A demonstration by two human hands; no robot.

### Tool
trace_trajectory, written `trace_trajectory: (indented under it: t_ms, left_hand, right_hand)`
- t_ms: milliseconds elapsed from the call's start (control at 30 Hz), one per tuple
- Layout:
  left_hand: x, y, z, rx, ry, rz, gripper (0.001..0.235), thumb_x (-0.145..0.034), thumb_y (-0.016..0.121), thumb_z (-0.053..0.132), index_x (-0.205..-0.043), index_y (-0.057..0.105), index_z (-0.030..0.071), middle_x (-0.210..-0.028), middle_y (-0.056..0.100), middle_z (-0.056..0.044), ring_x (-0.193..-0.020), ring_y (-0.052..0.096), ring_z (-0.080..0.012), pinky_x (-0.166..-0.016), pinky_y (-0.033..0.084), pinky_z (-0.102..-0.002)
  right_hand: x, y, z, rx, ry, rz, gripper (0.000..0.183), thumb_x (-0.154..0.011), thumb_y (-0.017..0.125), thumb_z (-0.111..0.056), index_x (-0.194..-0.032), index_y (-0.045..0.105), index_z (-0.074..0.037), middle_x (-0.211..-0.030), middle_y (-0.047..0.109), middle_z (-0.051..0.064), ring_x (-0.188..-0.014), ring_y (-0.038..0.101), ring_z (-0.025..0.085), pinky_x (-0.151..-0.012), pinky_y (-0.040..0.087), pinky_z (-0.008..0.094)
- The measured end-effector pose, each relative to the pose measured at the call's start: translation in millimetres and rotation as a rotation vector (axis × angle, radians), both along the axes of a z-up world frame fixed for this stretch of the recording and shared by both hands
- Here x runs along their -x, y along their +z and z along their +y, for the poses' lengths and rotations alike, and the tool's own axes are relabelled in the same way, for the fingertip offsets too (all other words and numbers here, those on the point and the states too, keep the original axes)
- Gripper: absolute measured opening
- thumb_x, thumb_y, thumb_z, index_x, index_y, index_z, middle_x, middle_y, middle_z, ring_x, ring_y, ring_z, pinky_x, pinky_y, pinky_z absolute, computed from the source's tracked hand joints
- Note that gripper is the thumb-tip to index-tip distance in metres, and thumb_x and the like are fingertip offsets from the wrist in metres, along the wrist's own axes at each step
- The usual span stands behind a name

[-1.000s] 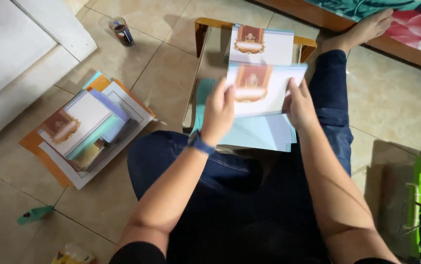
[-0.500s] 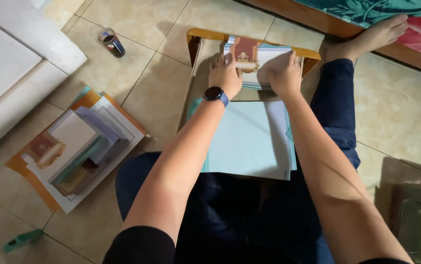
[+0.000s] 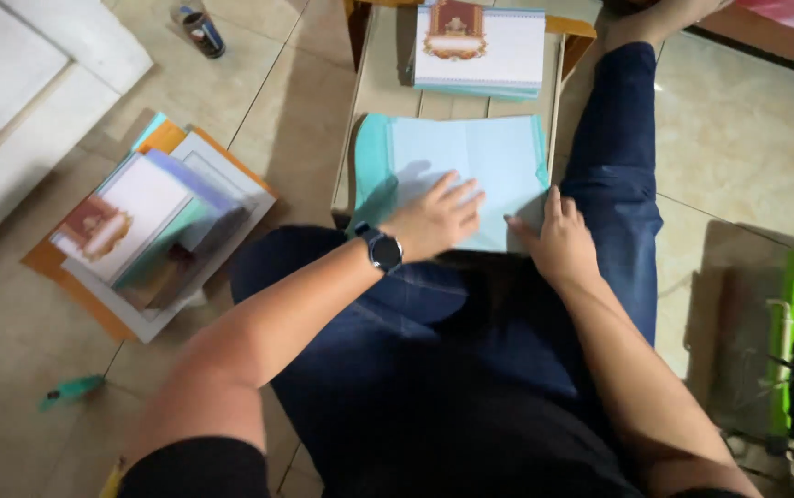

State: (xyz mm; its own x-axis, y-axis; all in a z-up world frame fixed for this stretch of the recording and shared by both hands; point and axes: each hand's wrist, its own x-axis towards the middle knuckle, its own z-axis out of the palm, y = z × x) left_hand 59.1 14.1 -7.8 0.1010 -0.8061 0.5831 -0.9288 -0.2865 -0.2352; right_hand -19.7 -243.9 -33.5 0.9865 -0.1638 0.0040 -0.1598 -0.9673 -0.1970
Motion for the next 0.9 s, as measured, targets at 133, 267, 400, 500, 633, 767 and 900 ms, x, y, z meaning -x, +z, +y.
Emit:
trace_trajectory:
  t_ms: [133,267,400,500,633,767,900]
  left_hand:
    - [3,-28,-3,0.112,0.293,0.143,0.013,-0.094,0.060,0.009,-0.104,0.067,0.014,-0.119,0.063,-0.010,-0.121,0.059,-0.0324,-0.099,0.049,-0.050]
    - [12,-31,-15,0.126,0.441,0.467,0.018,-0.088,0.064,0.005,-0.105,0.063,0.011,-0.128,0.057,-0.012,-0.131,0.050,-0.0347,-0.097,0.049,-0.051]
    - [13,-29,-17,0.093,0.507,0.490,0.025,-0.084,0.070,0.007,-0.108,0.069,0.013,-0.128,0.059,-0.013,-0.132,0.052,-0.0364,-0.105,0.046,-0.056]
    - [14,-34,-14,0.139,0.494,0.515,0.035,-0.084,0.071,0.007,-0.118,0.067,0.013,-0.133,0.059,-0.013,-0.131,0.054,-0.0339,-0.111,0.042,-0.052]
    - [27,17,9,0.730,0.235,1.056,0.060,-0.100,0.053,0.013,-0.156,0.033,0.007,-0.157,0.035,-0.029,-0.148,0.033,-0.0495,-0.122,0.031,-0.061]
    - [20,13,13,0.578,0.337,0.642,0.043,-0.106,0.042,0.026,-0.147,0.045,0.013,-0.168,0.019,-0.018,-0.156,0.008,-0.0456,-0.121,0.008,-0.069]
    - [28,24,8,0.118,0.531,0.726,0.038,-0.090,0.056,0.050,-0.106,0.076,0.022,-0.126,0.070,0.003,-0.122,0.063,-0.0265,-0.120,0.012,-0.069]
  right_hand:
    - [0,17,12,0.267,0.047,-0.146,0.091,-0.085,0.068,-0.065,-0.146,0.054,0.001,-0.131,0.057,0.019,-0.112,0.064,0.040,-0.082,0.059,0.052]
    - [6,28,27,0.146,0.158,-0.313,0.079,-0.084,0.074,-0.040,-0.147,0.051,0.001,-0.134,0.056,0.020,-0.120,0.061,0.039,-0.090,0.056,0.049]
    - [1,31,40,-0.434,0.406,-0.485,0.067,-0.085,0.083,-0.020,-0.139,0.054,0.005,-0.124,0.059,0.029,-0.115,0.060,0.052,-0.093,0.052,0.055]
    - [15,74,72,-0.368,0.526,-0.285,0.065,-0.097,0.069,-0.026,-0.151,0.046,0.001,-0.142,0.055,0.027,-0.131,0.054,0.047,-0.104,0.047,0.055]
    - [6,45,69,-0.085,0.674,-0.148,0.069,-0.102,0.055,-0.041,-0.154,0.042,0.003,-0.159,0.041,0.025,-0.145,0.041,0.043,-0.114,0.038,0.052]
    - [-3,42,68,-0.045,0.692,-0.221,0.045,-0.108,0.045,-0.024,-0.143,0.055,0.002,-0.150,0.052,0.021,-0.137,0.051,0.040,-0.107,0.046,0.045]
    - [-33,15,61,0.155,0.573,-0.241,0.027,-0.095,0.062,-0.026,-0.117,0.075,-0.018,-0.121,0.068,-0.003,-0.114,0.067,0.022,-0.080,0.060,0.035]
